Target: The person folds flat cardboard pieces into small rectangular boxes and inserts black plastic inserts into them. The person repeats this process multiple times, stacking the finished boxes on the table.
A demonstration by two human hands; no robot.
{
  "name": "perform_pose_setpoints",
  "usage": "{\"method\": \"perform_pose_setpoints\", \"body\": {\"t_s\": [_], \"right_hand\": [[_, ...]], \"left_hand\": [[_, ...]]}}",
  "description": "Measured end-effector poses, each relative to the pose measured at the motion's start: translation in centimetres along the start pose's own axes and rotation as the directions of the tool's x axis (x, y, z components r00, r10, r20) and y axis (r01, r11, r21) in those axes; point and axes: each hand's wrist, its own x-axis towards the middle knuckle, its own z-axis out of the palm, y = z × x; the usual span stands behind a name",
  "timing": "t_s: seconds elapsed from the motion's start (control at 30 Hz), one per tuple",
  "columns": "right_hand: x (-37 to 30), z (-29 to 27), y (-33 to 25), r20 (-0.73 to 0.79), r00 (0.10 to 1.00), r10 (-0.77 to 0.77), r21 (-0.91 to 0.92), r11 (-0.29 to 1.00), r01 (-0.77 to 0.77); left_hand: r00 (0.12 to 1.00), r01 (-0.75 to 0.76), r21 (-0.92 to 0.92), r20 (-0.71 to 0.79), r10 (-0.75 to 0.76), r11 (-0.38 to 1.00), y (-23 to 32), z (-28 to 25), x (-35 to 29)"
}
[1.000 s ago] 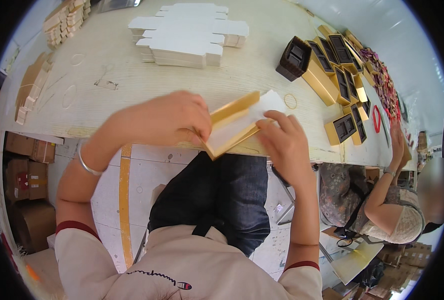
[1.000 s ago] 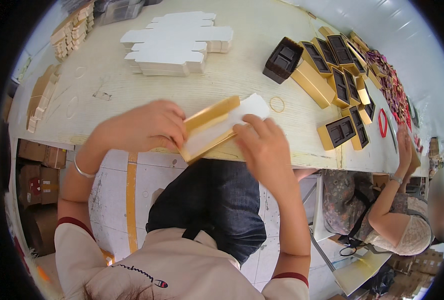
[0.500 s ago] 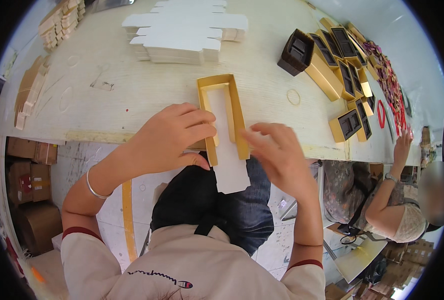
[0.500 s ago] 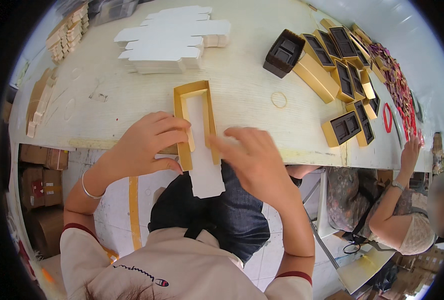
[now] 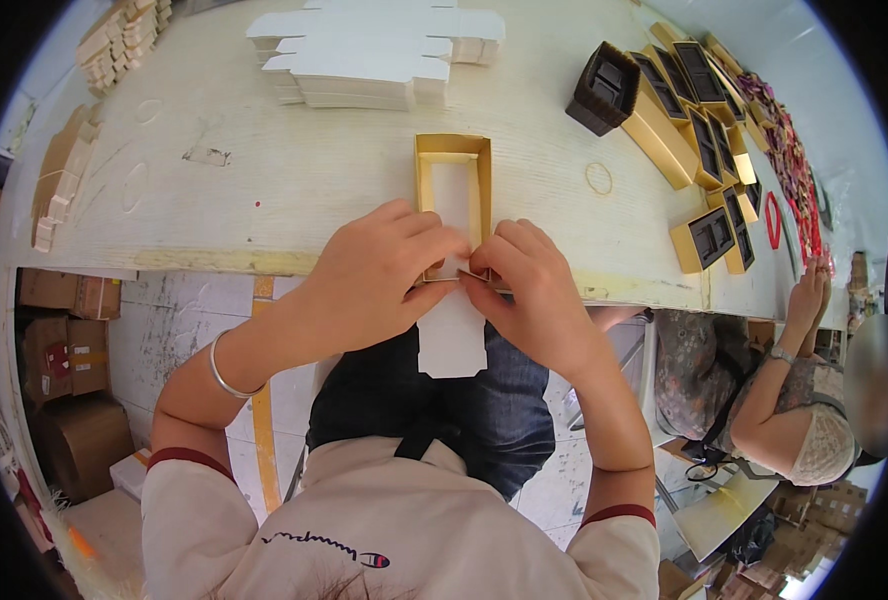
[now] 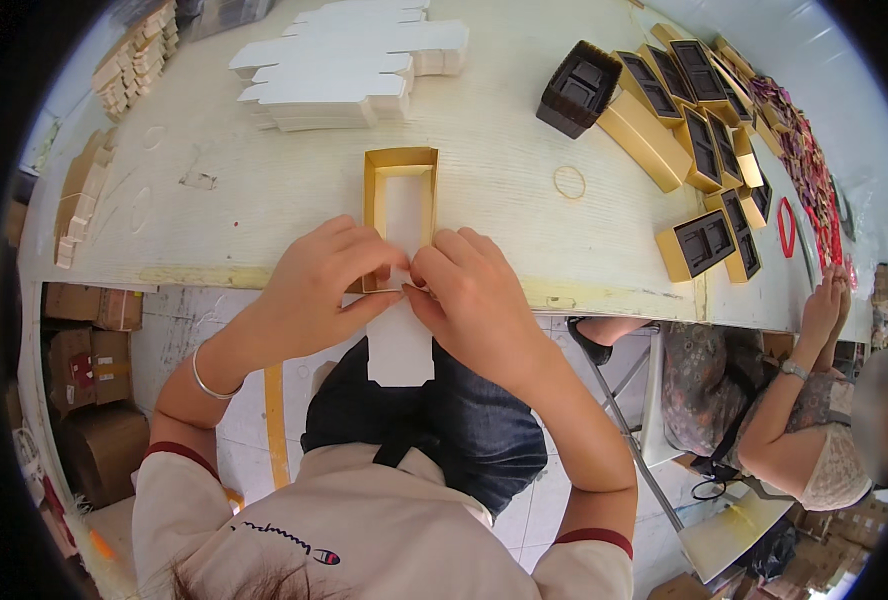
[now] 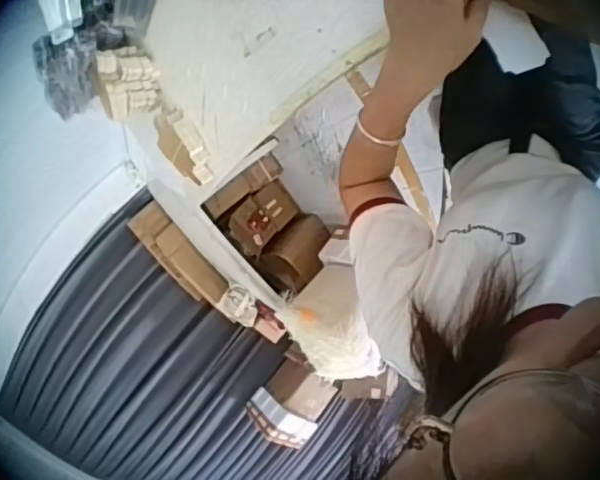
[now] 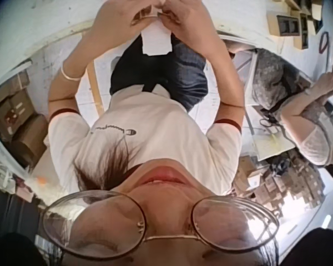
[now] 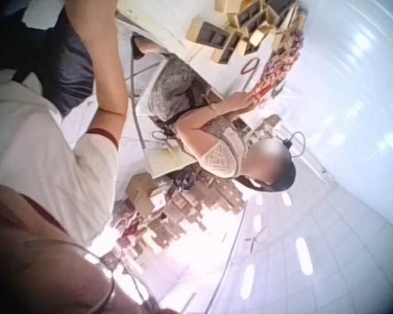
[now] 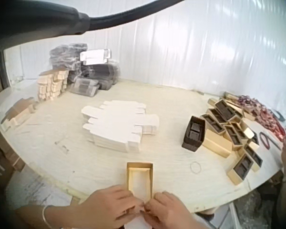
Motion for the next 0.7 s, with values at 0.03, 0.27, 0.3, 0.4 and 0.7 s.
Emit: {"method": "perform_pose_setpoints", "body": {"t_s": [0.03, 0.27, 0.3, 0.4, 0.7], "right_hand": [[-0.3, -0.1, -0.2, 0.002, 0.999, 0.051, 0.092, 0.994, -0.051], [-3.8, -0.8, -1.0, -0.067, 0.988, -0.136, -0.148, 0.981, 0.125], [-4.2, -0.6, -1.0, -0.062, 0.982, -0.179, -0.239, 0.958, 0.16], [-3.9, 0.4, -0.2, -0.12, 0.96, -0.253, -0.184, 0.956, 0.229], [-0.5, 3.0, -0.3, -0.33, 0.913, 0.239, 0.628, 0.778, 0.024]], "left_hand": [[1.0, 0.022, -0.033, 0.021, -0.021, 0.999, 0.0, 0.2, -0.2], [0.989, 0.113, -0.156, 0.113, -0.096, 0.981, -0.1, -0.2, -0.4], [0.981, 0.147, -0.149, 0.145, -0.125, 0.978, 0.1, -0.3, -0.3], [0.969, 0.16, -0.197, 0.219, -0.116, 0.967, -0.4, -0.8, -0.2], [0.962, 0.272, -0.506, 0.151, -0.227, 0.819, -1.2, -0.5, -0.6]]}}
